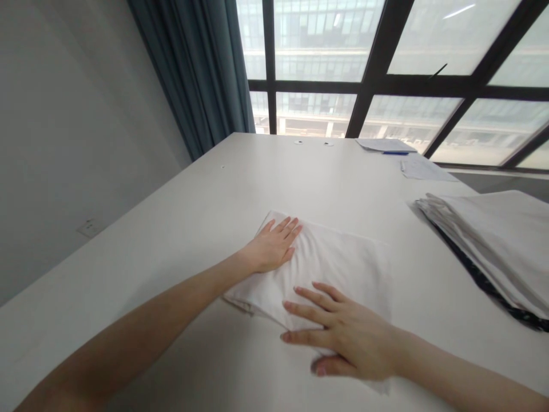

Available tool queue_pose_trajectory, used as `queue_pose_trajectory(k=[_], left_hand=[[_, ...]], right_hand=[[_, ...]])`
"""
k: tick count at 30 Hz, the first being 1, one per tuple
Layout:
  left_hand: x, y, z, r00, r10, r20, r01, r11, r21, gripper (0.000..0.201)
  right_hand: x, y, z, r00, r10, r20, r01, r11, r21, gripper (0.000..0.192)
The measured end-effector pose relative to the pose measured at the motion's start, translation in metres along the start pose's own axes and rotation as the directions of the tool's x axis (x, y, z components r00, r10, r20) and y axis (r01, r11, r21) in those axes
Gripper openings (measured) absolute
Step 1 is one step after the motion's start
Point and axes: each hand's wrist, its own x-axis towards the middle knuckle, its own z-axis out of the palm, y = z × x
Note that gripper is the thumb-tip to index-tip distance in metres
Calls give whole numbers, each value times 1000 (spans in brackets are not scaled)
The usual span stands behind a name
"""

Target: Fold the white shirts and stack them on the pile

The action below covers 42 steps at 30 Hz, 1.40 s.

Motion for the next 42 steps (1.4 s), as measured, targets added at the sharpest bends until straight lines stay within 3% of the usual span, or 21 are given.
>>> queue_pose_trajectory(k=[2, 5, 9, 13, 15, 17, 21, 25, 28, 30, 33, 35, 37, 40, 42], left_hand=[[-8, 13, 1, 998, -53, -32, 53, 998, -17, 52], [-33, 26, 4, 996, -43, -79, 38, 997, -64, 51], [-73, 28, 6, 998, -12, -67, 4, 994, -113, 58], [-91, 26, 1, 1000, 10, 7, -9, 989, -149, 63], [-91, 26, -1, 999, 15, 43, -8, 987, -161, 63], [-90, 25, -2, 998, 29, 55, -18, 984, -177, 64], [-79, 23, -3, 992, 117, 40, -105, 966, -236, 65], [-56, 23, -7, 946, 323, 15, -303, 903, -306, 68], [-39, 25, -10, 903, 430, -11, -409, 848, -337, 68], [-33, 26, -9, 895, 444, -36, -429, 836, -342, 64], [-32, 26, -5, 924, 363, -119, -382, 871, -309, 57], [-33, 24, 1, 953, 210, -219, -266, 925, -271, 57], [-33, 21, 7, 945, -9, -326, -85, 958, -273, 61], [-30, 14, 13, 864, -298, -407, 102, 894, -437, 69], [-29, 9, 15, 827, -418, -376, 113, 779, -616, 62]], right_hand=[[-1, 2, -3, 1000, 11, -17, -10, 995, 97, 48], [-2, 6, -4, 990, 29, -141, 16, 950, 312, 33], [-3, 14, 3, 945, 100, -310, 99, 819, 565, 39], [-3, 19, 3, 909, 264, -322, 27, 735, 678, 43], [-3, 21, -5, 866, 389, -314, -79, 727, 682, 37], [-1, 28, -16, 789, 492, -369, -168, 750, 640, 30], [16, 57, -43, 657, 531, -535, -274, 829, 487, 26], [49, 102, -62, 593, 630, -502, -490, 777, 395, 42], [67, 130, -70, 581, 698, -419, -538, 715, 447, 41], [69, 140, -74, 596, 720, -357, -533, 687, 494, 33], [59, 139, -79, 663, 696, -277, -469, 674, 570, 33], [51, 130, -81, 705, 657, -266, -402, 679, 614, 38], [44, 119, -80, 722, 624, -300, -334, 693, 639, 40], [34, 105, -76, 671, 571, -473, -199, 754, 626, 37], [25, 100, -72, 569, 541, -619, -127, 801, 585, 35]])
